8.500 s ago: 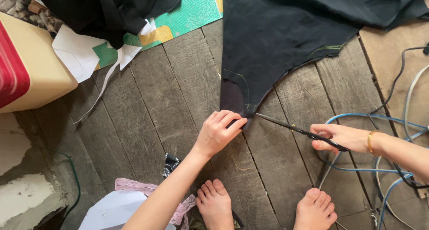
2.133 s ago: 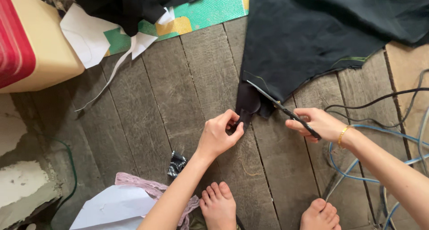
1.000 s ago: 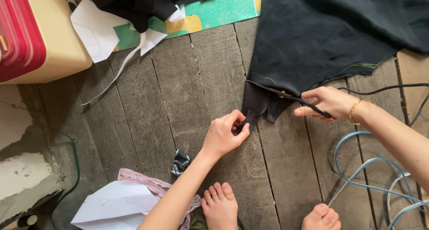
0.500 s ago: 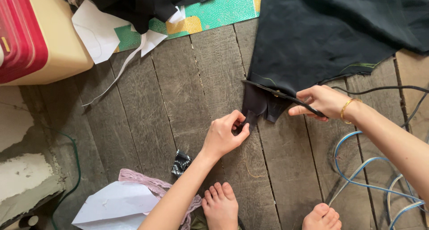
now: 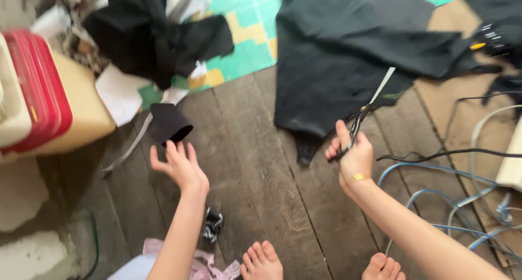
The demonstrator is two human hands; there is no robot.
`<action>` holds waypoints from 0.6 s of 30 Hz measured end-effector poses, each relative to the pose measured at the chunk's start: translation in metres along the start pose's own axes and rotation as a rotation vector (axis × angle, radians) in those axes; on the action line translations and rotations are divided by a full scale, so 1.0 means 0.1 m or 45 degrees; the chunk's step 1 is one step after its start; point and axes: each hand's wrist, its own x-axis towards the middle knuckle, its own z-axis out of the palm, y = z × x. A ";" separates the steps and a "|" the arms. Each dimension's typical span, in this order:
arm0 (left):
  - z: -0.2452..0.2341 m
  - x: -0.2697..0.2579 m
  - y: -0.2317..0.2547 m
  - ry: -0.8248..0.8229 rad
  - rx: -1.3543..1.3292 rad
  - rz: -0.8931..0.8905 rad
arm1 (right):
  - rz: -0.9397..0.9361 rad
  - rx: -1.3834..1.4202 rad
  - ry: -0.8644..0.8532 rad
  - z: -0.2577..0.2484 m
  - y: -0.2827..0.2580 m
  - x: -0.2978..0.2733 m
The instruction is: The person uses scissors to cut a piece of black fabric laid out on the floor, following a marked line. They trim the edges and remove excess material, then lift and inspect the cut piece.
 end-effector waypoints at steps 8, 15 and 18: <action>0.96 -0.63 0.09 -0.959 0.895 -0.166 | -0.131 -0.070 0.313 -0.44 -1.72 1.55; 2.07 -0.79 0.48 -1.927 2.162 1.065 | -0.288 -1.676 0.323 -1.66 -3.20 1.57; 2.21 -0.86 0.18 -2.198 2.702 1.612 | -0.182 -2.132 0.355 -1.89 -2.81 1.45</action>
